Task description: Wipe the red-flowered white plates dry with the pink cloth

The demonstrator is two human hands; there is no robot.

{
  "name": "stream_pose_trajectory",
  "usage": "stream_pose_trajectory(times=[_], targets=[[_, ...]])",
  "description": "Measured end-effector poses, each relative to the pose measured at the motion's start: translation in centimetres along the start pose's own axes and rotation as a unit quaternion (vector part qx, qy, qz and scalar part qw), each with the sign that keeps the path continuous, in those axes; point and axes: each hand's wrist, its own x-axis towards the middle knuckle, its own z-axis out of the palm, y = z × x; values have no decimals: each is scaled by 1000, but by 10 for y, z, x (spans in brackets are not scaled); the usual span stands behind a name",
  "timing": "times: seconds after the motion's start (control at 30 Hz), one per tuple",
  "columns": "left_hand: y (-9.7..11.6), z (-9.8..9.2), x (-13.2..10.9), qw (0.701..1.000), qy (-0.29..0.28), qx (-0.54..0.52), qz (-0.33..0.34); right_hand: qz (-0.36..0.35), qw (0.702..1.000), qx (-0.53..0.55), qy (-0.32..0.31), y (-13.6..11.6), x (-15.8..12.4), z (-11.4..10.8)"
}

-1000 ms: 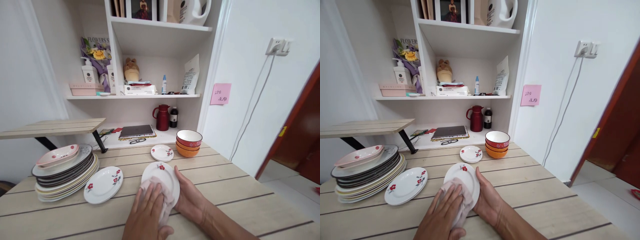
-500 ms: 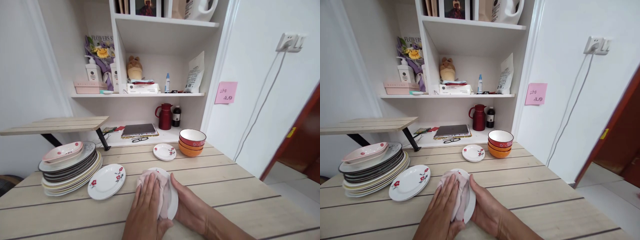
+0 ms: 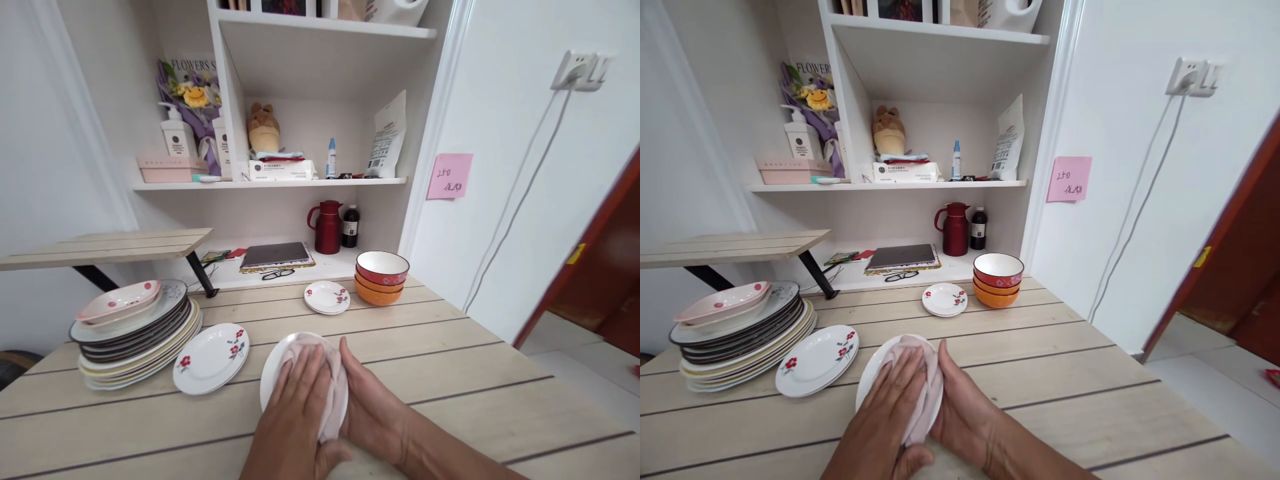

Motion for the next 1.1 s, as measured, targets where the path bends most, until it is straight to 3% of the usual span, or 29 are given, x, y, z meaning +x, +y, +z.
stream_pose_trajectory(times=[0.23, 0.4, 0.57, 0.73, 0.9, 1.1], targets=[[3, 1, 2, 995, -45, -34, 86, -26, 999, 13, 36, -24, -3, -9], [5, -7, 4, 995, -91, -19, 24, -55, 997, -1, 55, -35, -7, -8], [3, -6, 2, 994, -102, -19, -25, -49, 998, 6, 46, -29, -7, -9], [3, 0, 0, 996, -85, -35, 1, -3, 999, 1, 47, -14, -8, -10], [4, -1, 2, 998, -19, 12, 63, 16, 997, -14, 67, -5, -9, -4], [13, -5, 10, 991, 29, 133, 20, 23, 997, 19, 68, -2, -5, -3]])
